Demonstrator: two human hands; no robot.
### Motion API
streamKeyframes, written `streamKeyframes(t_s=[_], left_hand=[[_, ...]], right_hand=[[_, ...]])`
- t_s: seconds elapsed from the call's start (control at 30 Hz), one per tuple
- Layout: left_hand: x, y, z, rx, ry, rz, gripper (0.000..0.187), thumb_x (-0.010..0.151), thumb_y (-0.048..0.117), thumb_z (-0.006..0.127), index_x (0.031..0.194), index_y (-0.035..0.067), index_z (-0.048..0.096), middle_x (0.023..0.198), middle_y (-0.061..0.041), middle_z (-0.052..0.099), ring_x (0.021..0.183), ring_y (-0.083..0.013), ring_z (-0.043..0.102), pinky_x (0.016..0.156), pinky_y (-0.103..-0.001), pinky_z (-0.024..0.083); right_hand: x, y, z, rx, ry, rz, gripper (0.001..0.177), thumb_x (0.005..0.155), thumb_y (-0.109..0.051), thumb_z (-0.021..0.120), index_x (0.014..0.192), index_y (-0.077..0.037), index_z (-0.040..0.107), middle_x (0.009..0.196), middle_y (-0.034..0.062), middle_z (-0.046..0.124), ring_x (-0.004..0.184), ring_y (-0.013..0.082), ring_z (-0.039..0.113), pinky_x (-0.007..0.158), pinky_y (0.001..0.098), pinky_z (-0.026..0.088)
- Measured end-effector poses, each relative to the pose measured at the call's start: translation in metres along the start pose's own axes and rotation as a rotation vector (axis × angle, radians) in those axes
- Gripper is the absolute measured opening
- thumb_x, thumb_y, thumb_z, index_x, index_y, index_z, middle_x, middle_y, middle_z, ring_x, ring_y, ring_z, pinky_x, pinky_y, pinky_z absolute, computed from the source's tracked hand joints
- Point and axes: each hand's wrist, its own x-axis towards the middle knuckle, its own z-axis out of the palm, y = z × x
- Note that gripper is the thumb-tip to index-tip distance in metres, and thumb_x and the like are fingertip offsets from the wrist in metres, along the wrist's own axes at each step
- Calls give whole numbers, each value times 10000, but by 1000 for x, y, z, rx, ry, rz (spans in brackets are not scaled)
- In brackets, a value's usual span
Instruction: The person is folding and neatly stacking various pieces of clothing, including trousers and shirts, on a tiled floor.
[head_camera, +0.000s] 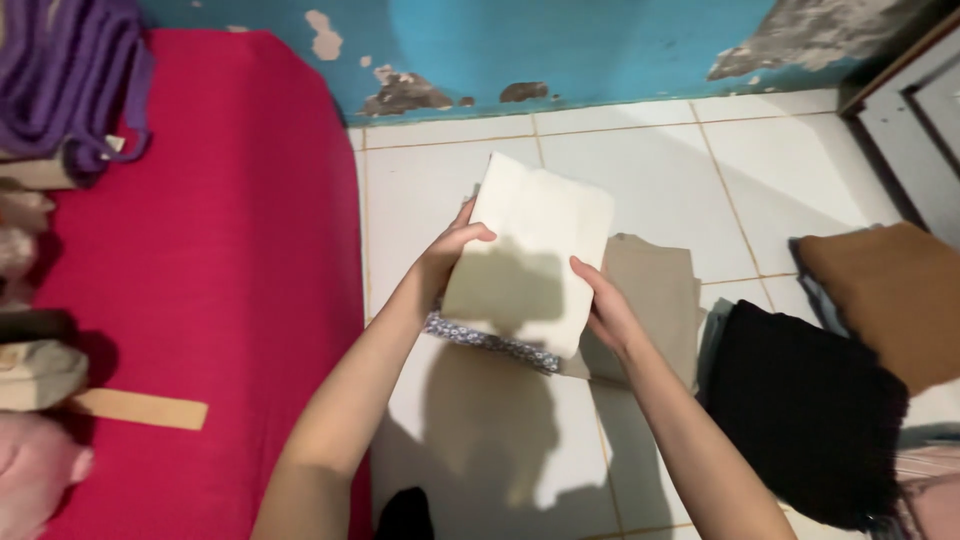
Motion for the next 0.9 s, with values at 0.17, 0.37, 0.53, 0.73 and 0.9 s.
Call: streamKeyframes(t_s=[0.17,0.37,0.53,0.73,0.9], left_hand=[[-16,-6,-14,-76,24,10,948,761,180,718,1613,293,317,1651,-224,292,1454,-410,379,1165,-467,345],[33,-62,-43,58,88,-24,941,778,290,739,1618,261,316,1661,-200,299,1502,-414,322,1194,-539,325],[59,-111,-55,281,128,-75,918,854,424,753,1634,268,295,1692,-115,253,1551,-341,243,1226,-541,275],[90,-143,-83,440,158,-6,843,958,435,640,1648,172,234,1715,-142,160,1580,-344,129,1279,-528,166],[79,-141,-79,479,152,115,776,1007,384,586,1634,85,239,1693,-211,193,1573,-364,136,1296,-501,142]], right_hand=[[-2,15,18,-89,-8,-89,912,933,-364,683,1632,-186,125,1660,241,208,1517,454,220,1214,603,239],[6,31,16,-181,47,-45,920,943,-372,663,1638,-294,65,1697,225,92,1545,470,104,1225,634,166],[1,40,22,-91,89,-34,904,967,-292,642,1636,-299,34,1702,223,67,1553,465,65,1240,619,130],[18,55,8,-57,104,-69,871,969,-298,664,1637,-329,105,1693,165,182,1553,401,192,1241,547,229],[14,56,11,-62,104,-67,876,972,-294,666,1642,-321,101,1685,129,228,1535,359,258,1229,506,297]])
